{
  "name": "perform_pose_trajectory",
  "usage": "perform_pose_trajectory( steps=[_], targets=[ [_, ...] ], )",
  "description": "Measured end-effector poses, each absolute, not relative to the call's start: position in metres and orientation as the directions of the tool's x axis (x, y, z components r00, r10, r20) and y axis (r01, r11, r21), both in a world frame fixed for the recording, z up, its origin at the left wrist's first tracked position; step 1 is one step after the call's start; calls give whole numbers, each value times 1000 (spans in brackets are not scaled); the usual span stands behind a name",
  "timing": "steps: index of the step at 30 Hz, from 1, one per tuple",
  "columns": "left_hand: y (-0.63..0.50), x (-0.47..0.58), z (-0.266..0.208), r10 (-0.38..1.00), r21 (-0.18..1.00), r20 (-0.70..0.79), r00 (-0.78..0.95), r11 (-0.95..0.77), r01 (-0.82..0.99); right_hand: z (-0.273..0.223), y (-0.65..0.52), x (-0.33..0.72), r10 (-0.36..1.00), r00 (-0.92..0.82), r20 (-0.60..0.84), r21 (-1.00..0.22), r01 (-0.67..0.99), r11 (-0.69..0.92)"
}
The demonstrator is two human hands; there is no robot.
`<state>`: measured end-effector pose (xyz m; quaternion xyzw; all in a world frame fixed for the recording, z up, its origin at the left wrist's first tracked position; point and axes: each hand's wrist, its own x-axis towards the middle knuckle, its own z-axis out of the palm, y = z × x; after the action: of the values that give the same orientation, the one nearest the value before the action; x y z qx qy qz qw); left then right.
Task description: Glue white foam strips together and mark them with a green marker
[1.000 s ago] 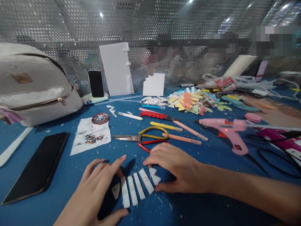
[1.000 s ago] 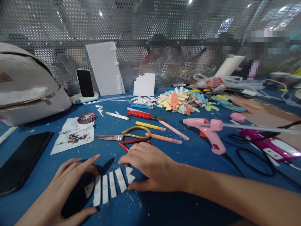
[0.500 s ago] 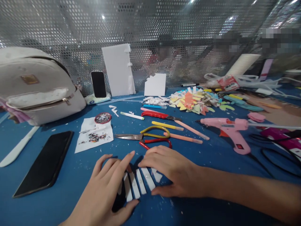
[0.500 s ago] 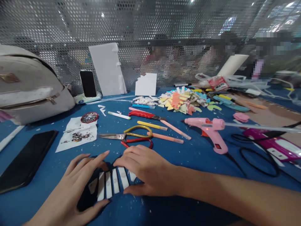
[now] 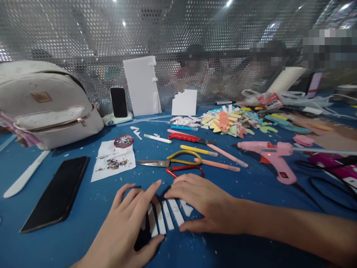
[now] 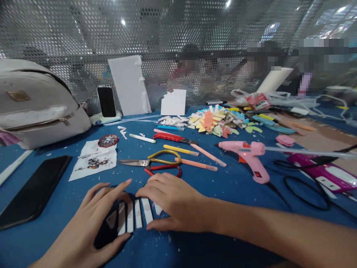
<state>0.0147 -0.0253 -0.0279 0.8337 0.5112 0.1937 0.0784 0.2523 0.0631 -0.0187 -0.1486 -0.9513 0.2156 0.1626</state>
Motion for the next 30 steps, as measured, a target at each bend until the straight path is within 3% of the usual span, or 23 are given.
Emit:
perform_pose_trajectory(
  steps=[30],
  targets=[
    [-25, 10, -25, 888, 366, 227, 400, -459, 809, -18, 63, 253, 353, -901, 253, -477, 201, 856]
  ],
)
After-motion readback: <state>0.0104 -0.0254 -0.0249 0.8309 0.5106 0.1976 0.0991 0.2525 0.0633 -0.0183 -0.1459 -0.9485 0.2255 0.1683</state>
